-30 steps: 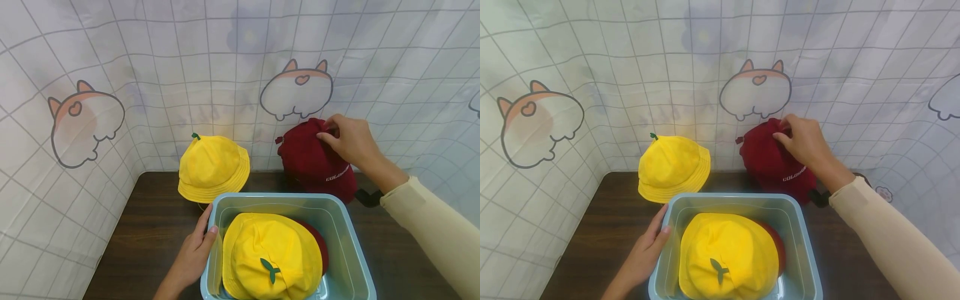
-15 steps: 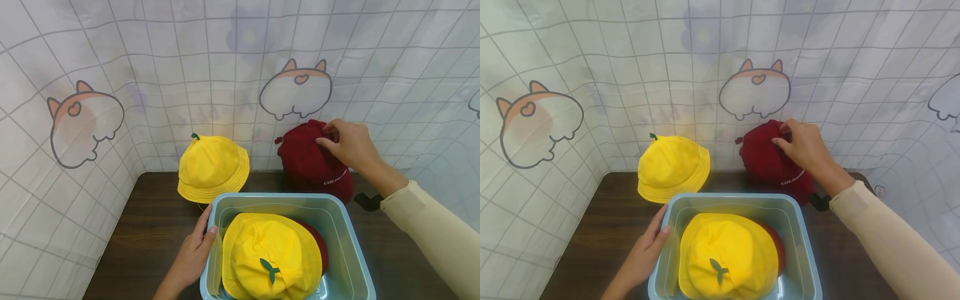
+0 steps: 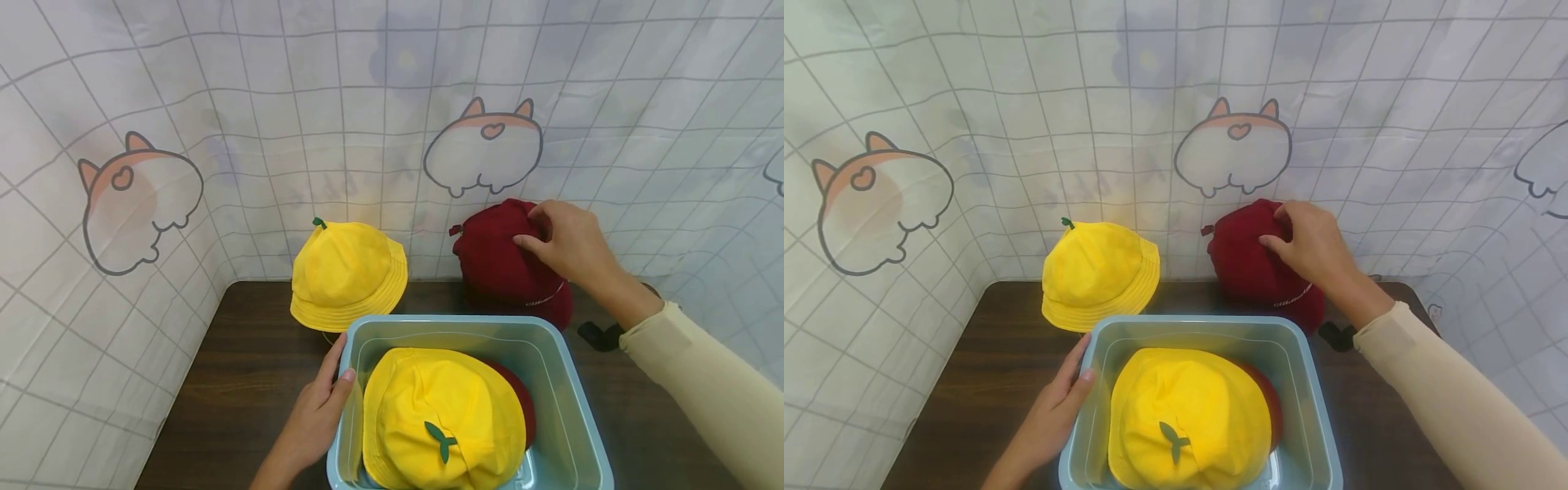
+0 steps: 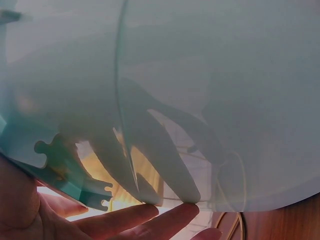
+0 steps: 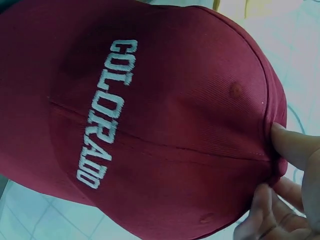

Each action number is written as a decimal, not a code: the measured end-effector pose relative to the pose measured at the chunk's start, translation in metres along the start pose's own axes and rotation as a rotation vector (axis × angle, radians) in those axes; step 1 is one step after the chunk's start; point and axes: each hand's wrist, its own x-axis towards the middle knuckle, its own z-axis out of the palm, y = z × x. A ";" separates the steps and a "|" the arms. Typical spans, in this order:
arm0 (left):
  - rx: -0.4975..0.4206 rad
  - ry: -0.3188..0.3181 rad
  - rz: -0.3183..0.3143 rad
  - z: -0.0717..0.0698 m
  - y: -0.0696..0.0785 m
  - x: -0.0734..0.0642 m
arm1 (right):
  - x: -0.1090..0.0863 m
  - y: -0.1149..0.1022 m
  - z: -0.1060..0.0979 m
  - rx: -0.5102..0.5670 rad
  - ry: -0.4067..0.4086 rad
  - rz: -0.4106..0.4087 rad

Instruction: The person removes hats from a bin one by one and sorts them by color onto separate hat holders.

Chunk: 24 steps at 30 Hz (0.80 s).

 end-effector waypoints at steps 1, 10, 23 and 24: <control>-0.001 0.001 0.000 0.000 0.000 0.000 | 0.000 0.000 0.000 0.003 -0.005 0.002; 0.014 0.000 0.015 -0.001 0.001 0.001 | -0.002 0.003 -0.001 0.013 -0.061 0.036; 0.133 -0.008 0.040 -0.012 0.011 0.005 | -0.004 0.008 -0.005 0.011 -0.114 0.032; 0.140 -0.007 0.041 -0.013 0.012 0.005 | -0.004 0.008 -0.005 0.011 -0.112 0.029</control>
